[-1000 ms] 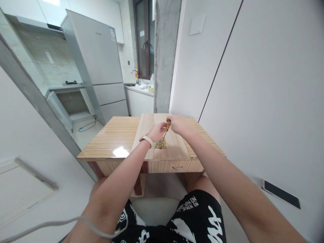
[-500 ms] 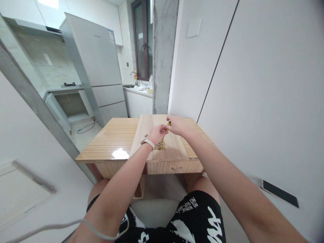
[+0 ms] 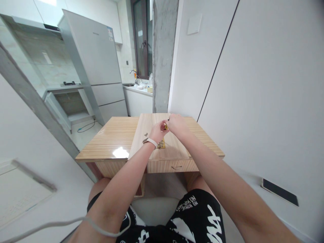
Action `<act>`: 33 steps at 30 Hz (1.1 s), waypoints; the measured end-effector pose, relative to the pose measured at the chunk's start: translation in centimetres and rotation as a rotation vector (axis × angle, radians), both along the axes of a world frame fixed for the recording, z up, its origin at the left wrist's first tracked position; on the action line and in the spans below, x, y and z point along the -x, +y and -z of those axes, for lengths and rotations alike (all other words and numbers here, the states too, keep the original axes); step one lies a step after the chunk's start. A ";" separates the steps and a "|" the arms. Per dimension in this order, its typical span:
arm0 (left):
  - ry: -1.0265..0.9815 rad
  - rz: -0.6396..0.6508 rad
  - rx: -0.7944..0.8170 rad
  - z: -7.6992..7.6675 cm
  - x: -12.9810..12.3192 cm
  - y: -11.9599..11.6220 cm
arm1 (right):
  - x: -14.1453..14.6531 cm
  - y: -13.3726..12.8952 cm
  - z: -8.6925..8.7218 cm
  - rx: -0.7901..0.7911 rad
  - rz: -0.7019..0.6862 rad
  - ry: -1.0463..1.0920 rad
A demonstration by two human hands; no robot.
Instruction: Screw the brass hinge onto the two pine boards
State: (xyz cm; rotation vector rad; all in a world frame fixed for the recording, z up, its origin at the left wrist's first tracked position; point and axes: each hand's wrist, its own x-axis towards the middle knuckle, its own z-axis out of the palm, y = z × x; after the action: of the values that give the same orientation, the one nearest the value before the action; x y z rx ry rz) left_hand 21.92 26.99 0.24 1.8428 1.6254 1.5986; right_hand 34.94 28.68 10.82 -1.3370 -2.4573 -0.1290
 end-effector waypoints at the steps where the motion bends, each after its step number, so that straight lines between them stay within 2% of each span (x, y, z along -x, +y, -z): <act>1: -0.002 -0.006 0.006 -0.1 -0.1 0.0 | 0.0 0.1 0.0 0.002 -0.006 -0.004; 4: -0.051 0.024 0.050 -0.1 0.0 -0.1 | -0.2 0.5 -0.2 0.018 -0.037 -0.032; 7: -0.135 0.134 0.112 -0.2 0.5 -0.1 | -0.4 1.0 -0.2 0.035 -0.101 -0.060; 13: -0.163 0.367 0.078 -0.4 1.5 0.4 | -0.6 1.2 -0.3 0.008 -0.309 -0.069; 16: -0.216 0.408 0.101 -0.3 1.9 0.4 | -0.8 1.1 -0.7 0.011 -0.363 -0.069; 22: -0.267 0.352 0.129 0.5 2.3 -0.1 | -1.1 0.5 -1.3 0.069 -0.341 -0.053; 26: -0.236 0.236 0.095 0.5 2.1 -0.2 | -1.0 0.2 -1.1 0.005 -0.228 -0.019; 29: -0.207 0.209 0.065 0.2 1.8 -0.2 | -0.6 -0.1 -0.8 -0.045 -0.131 -0.028; 33: -0.112 0.122 0.082 -0.3 1.5 -0.6 | 0.0 -0.5 -0.7 -0.047 -0.079 -0.038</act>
State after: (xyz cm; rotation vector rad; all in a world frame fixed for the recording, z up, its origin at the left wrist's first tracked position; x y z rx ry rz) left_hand 20.45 26.41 0.55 1.7429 1.4783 1.5312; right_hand 34.89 28.22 11.53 -1.2269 -2.5187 -0.1939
